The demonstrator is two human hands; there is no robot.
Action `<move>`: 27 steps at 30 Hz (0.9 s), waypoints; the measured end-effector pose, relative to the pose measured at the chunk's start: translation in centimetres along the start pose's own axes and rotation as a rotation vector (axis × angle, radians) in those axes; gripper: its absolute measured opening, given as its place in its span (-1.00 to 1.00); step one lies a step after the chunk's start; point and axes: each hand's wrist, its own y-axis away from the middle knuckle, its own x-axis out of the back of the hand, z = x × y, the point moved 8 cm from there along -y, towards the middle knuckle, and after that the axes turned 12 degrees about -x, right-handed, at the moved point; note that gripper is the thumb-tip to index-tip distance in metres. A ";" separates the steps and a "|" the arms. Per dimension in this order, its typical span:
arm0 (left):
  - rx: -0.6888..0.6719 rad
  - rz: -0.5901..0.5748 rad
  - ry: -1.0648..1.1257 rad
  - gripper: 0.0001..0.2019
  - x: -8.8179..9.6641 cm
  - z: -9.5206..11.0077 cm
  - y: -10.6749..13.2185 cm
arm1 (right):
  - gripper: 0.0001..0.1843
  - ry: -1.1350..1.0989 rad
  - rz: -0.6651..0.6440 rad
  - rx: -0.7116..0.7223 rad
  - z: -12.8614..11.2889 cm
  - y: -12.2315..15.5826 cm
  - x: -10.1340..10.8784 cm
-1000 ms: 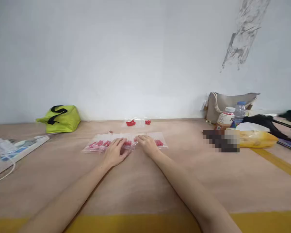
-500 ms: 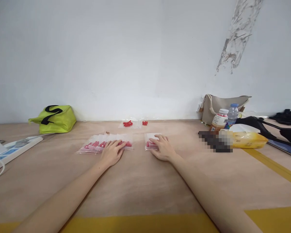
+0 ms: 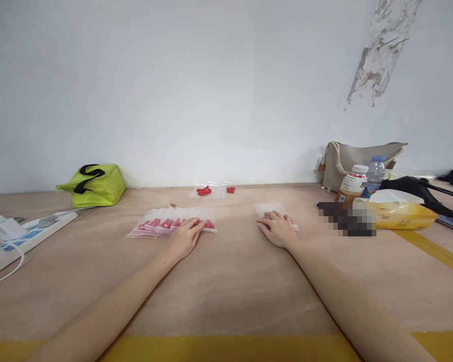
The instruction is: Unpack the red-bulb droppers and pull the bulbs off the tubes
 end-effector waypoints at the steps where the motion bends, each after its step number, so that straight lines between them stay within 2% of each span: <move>1: -0.008 -0.006 0.007 -0.70 -0.1 0.2 -0.1 | -0.62 0.004 0.042 -0.014 0.7 0.2 0.5; 3: -0.034 -0.031 0.040 -0.70 -0.5 0.8 -0.4 | -0.62 0.005 0.157 -0.006 0.8 0.6 1.8; 5: -0.057 -0.054 0.096 -0.69 -0.9 1.4 -0.9 | -0.65 -0.024 0.247 0.079 -1.1 1.2 3.1; 9: -0.071 -0.024 0.224 -0.70 -1.3 2.3 -2.5 | -0.65 -0.137 0.202 0.307 -7.8 1.4 3.5; 12: -0.059 0.026 0.285 -0.72 -1.5 2.6 -3.3 | -0.67 -0.166 0.191 0.345 -10.9 0.4 2.8; 15: -0.002 0.060 0.258 -0.75 -1.2 2.0 -3.1 | -0.82 -0.193 0.172 0.332 -11.1 -0.6 1.5; 17: 0.020 0.074 0.192 -0.72 -0.5 1.3 -2.6 | -0.78 -0.225 0.148 0.314 -10.3 -0.9 0.9; 20: -0.020 0.056 0.104 -0.71 0.4 1.0 -2.0 | -0.73 -0.270 0.130 0.267 -9.0 -0.6 0.8; 25: -0.151 0.052 0.213 -0.71 0.7 2.5 -2.2 | -0.67 -0.295 0.082 0.243 -9.3 0.3 0.9; 27: -0.163 0.063 0.277 -0.75 0.4 3.2 -2.4 | -0.66 -0.298 0.070 0.228 -9.6 0.3 0.8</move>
